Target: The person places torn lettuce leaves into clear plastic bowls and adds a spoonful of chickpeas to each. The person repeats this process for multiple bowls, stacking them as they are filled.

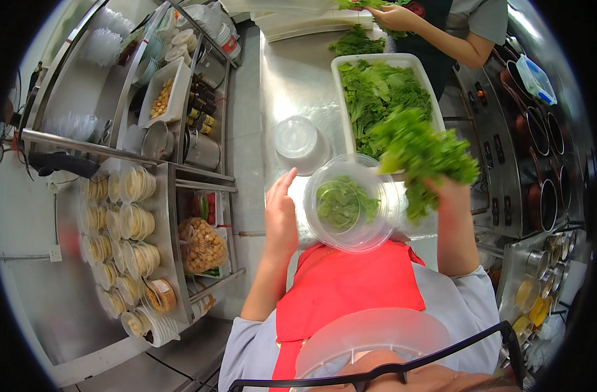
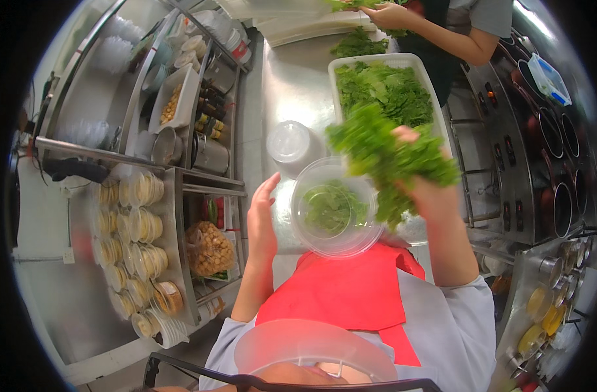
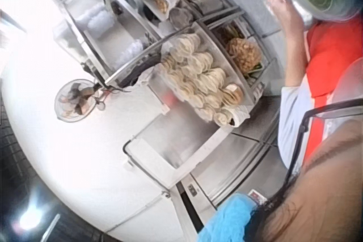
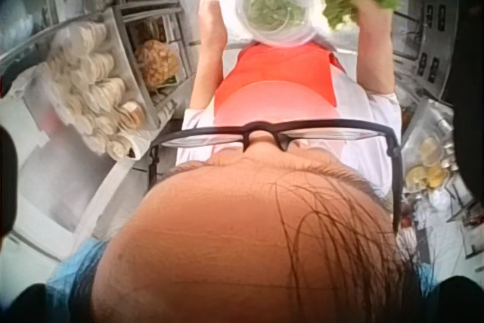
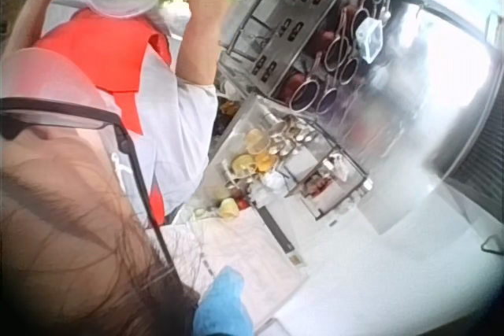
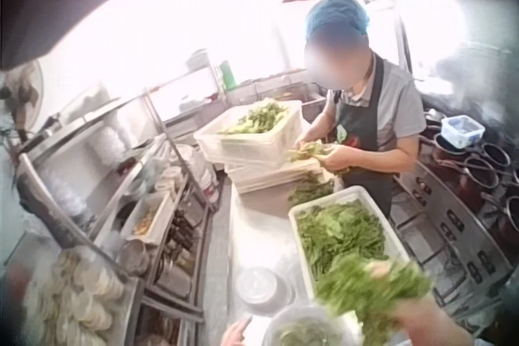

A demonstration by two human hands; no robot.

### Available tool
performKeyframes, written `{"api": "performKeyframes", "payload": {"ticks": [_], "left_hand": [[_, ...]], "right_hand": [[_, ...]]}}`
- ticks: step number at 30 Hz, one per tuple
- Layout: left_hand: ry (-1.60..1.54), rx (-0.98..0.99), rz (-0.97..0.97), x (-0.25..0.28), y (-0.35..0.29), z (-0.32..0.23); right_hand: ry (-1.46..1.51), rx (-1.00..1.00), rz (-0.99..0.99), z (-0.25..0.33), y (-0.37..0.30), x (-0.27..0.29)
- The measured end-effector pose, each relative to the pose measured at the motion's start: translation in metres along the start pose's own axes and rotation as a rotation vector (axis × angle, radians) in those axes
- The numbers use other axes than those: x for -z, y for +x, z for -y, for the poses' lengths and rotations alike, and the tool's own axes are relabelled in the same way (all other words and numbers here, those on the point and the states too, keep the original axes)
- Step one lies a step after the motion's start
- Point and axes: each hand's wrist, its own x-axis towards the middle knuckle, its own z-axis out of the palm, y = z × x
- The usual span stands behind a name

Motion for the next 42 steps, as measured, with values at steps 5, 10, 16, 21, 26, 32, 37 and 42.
{"api": "performKeyframes", "payload": {"ticks": [5, 10, 16, 21, 26, 32, 37, 42], "left_hand": [[0.402, -0.087, 0.013, -0.007, -0.009, -0.023], [0.352, 0.161, 0.075, -0.001, -0.004, -0.026], [0.277, 0.202, 0.196, 0.012, -0.001, -0.024], [0.437, 0.233, 0.246, 0.016, 0.005, -0.027], [0.470, 0.143, 0.215, 0.011, 0.007, -0.027], [0.379, 0.146, 0.135, 0.019, 0.008, -0.013], [0.364, 0.193, 0.107, 0.017, 0.011, 0.002], [0.437, 0.132, 0.072, 0.012, 0.010, 0.002]], "right_hand": [[-0.913, 0.174, 0.448, -0.028, -0.009, -0.069], [-0.702, 0.114, 0.367, -0.024, -0.001, -0.067], [-0.489, 0.052, 0.254, -0.008, 0.001, -0.068], [-0.918, 0.233, 0.461, -0.023, 0.002, -0.088], [-0.790, -0.079, 0.454, -0.042, 0.015, -0.124], [-0.415, -0.118, 0.030, -0.032, 0.012, -0.113], [-0.909, -0.073, 0.433, -0.045, 0.007, -0.096], [-1.105, -0.073, 0.698, -0.079, 0.011, -0.110]]}}
